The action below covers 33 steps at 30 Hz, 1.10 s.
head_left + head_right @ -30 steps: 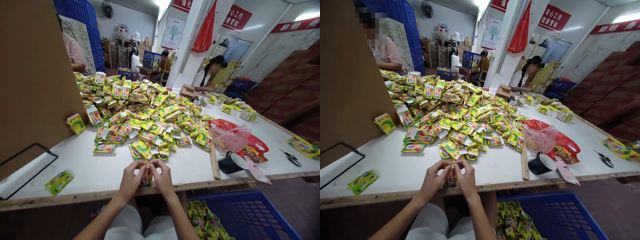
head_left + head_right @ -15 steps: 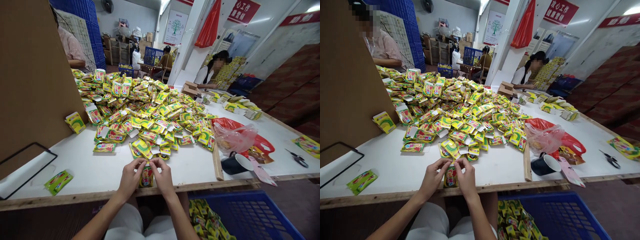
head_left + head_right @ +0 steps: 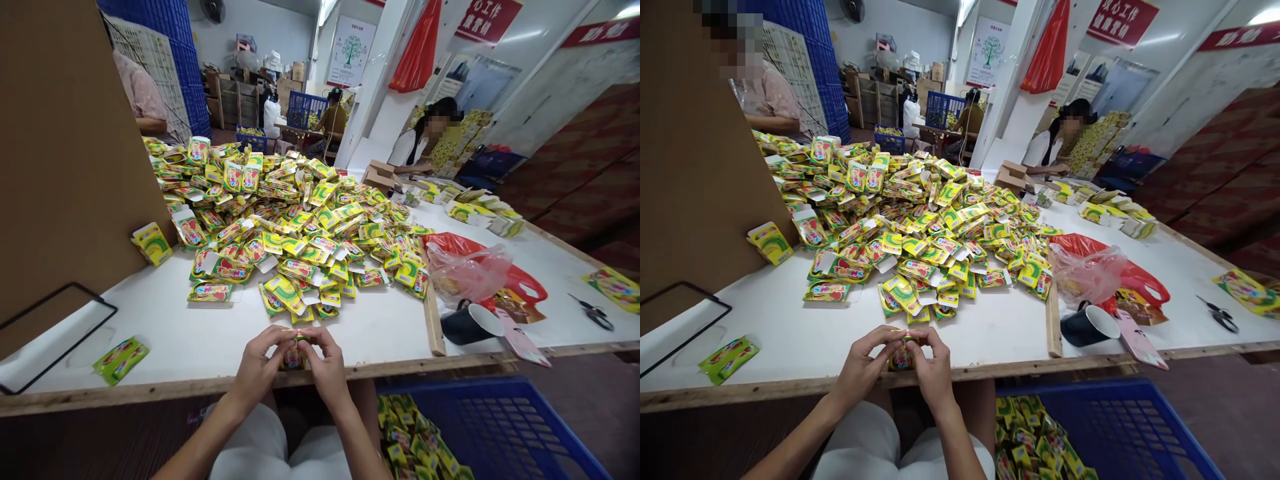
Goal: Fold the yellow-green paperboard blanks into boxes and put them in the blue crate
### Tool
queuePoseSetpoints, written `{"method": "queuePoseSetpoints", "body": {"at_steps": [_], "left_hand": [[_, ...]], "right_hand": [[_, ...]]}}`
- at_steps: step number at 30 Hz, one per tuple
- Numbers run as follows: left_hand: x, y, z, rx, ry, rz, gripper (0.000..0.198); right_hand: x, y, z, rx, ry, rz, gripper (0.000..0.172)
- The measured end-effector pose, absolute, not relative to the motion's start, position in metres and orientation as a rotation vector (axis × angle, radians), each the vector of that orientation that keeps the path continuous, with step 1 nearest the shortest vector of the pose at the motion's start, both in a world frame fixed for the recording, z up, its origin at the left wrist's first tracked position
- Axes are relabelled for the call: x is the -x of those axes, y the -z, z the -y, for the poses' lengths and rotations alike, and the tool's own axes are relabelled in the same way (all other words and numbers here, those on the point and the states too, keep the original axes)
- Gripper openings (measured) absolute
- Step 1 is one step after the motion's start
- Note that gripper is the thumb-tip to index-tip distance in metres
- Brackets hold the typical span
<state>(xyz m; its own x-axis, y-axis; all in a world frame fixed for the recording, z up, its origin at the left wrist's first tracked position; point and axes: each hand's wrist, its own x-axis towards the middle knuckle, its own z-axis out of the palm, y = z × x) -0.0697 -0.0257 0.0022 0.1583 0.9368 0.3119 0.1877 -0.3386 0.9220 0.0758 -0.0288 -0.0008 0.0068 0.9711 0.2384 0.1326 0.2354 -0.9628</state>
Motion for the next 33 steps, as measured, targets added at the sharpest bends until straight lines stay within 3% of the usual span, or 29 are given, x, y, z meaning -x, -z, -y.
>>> {"method": "queuePoseSetpoints", "body": {"at_steps": [4, 12, 18, 27, 33], "left_hand": [[0.071, -0.005, 0.028, -1.713, -1.179, -1.067, 0.029], [0.084, -0.007, -0.042, -2.382, -0.912, -1.321, 0.048], [0.082, -0.023, -0.08, -2.561, -0.818, -1.211, 0.027], [0.086, -0.019, -0.013, -1.931, -1.395, -1.383, 0.025], [0.09, -0.03, -0.025, -1.986, -1.446, -1.441, 0.026]], "right_hand": [[-0.091, -0.011, 0.039, 1.231, -0.795, 1.356, 0.013], [-0.237, -0.039, 0.092, 1.902, -0.276, 1.332, 0.037], [-0.214, -0.01, 0.104, 1.815, -0.6, 1.263, 0.039], [-0.092, -0.019, 0.052, 1.316, -0.758, 1.465, 0.019], [-0.062, -0.002, 0.011, 1.217, -0.813, 1.439, 0.047]]}}
